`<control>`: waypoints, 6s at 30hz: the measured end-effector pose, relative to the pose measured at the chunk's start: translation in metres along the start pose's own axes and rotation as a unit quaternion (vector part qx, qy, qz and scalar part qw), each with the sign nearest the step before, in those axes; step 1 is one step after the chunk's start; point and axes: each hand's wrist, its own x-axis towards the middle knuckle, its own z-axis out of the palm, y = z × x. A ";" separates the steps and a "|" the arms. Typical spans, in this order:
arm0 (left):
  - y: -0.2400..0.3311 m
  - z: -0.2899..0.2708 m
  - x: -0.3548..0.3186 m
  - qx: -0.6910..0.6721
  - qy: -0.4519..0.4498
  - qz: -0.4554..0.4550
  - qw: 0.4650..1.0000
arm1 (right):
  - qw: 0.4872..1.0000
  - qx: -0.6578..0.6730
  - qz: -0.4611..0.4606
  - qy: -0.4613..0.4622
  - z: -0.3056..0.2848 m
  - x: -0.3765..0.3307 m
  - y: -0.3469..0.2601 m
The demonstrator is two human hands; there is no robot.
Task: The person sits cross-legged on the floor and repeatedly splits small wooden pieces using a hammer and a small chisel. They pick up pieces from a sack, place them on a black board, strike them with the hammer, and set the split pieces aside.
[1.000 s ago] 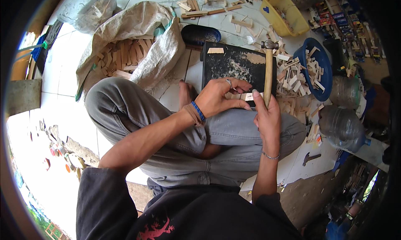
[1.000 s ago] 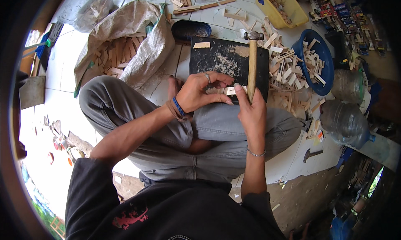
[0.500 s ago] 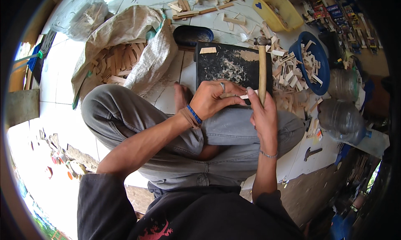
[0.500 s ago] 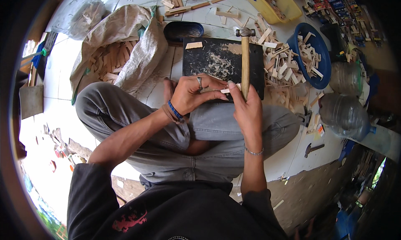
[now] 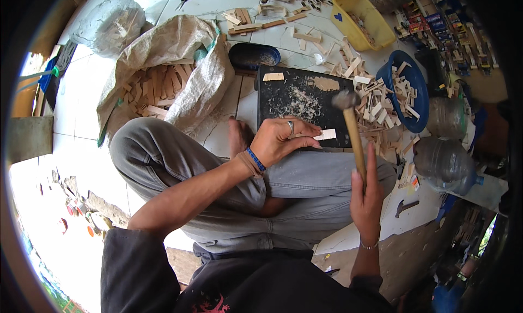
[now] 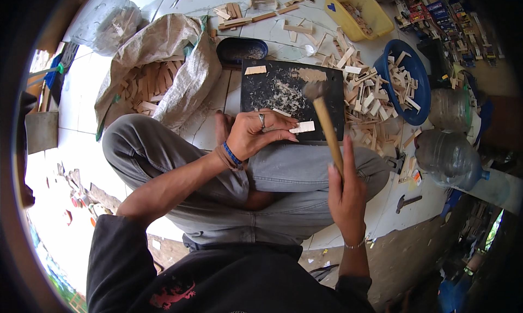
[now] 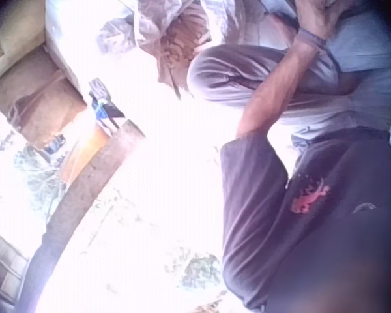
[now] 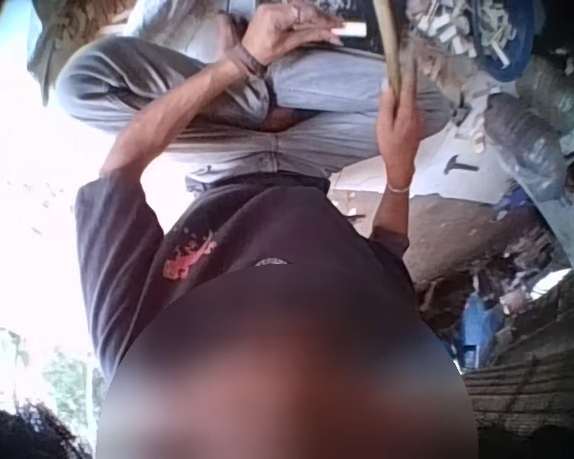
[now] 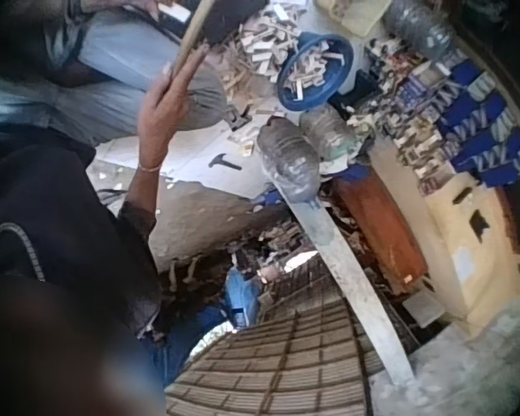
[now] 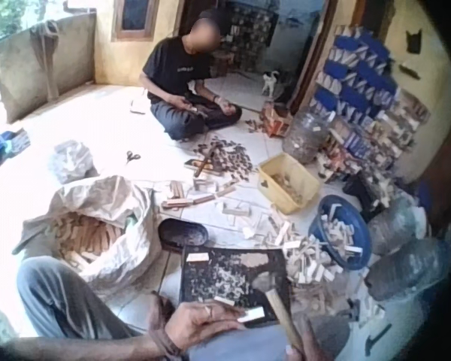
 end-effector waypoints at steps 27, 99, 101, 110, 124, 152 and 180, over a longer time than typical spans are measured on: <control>0.001 0.000 -0.001 0.030 0.016 -0.027 0.999 | 0.995 -0.058 -0.064 -0.047 -0.006 -0.039 0.009; 0.000 0.004 -0.011 -0.004 0.000 -0.109 0.994 | 0.987 -0.111 -0.115 0.000 0.005 -0.053 0.044; 0.000 0.005 -0.012 -0.003 -0.003 -0.106 0.994 | 0.991 -0.089 -0.066 0.080 -0.003 -0.058 0.041; -0.002 0.003 -0.010 -0.006 0.012 -0.109 0.994 | 0.999 -0.009 -0.037 -0.012 0.023 -0.049 0.042; 0.001 -0.005 0.016 -0.268 0.172 -0.167 0.933 | 0.993 -0.096 -0.009 0.072 0.052 0.073 0.088; 0.022 -0.054 0.040 0.126 0.068 -0.079 0.986 | 0.977 0.206 -0.049 0.019 0.096 0.113 0.021; -0.014 -0.020 0.013 0.114 0.014 -0.042 0.993 | 0.896 0.421 0.115 -0.087 0.079 0.107 0.024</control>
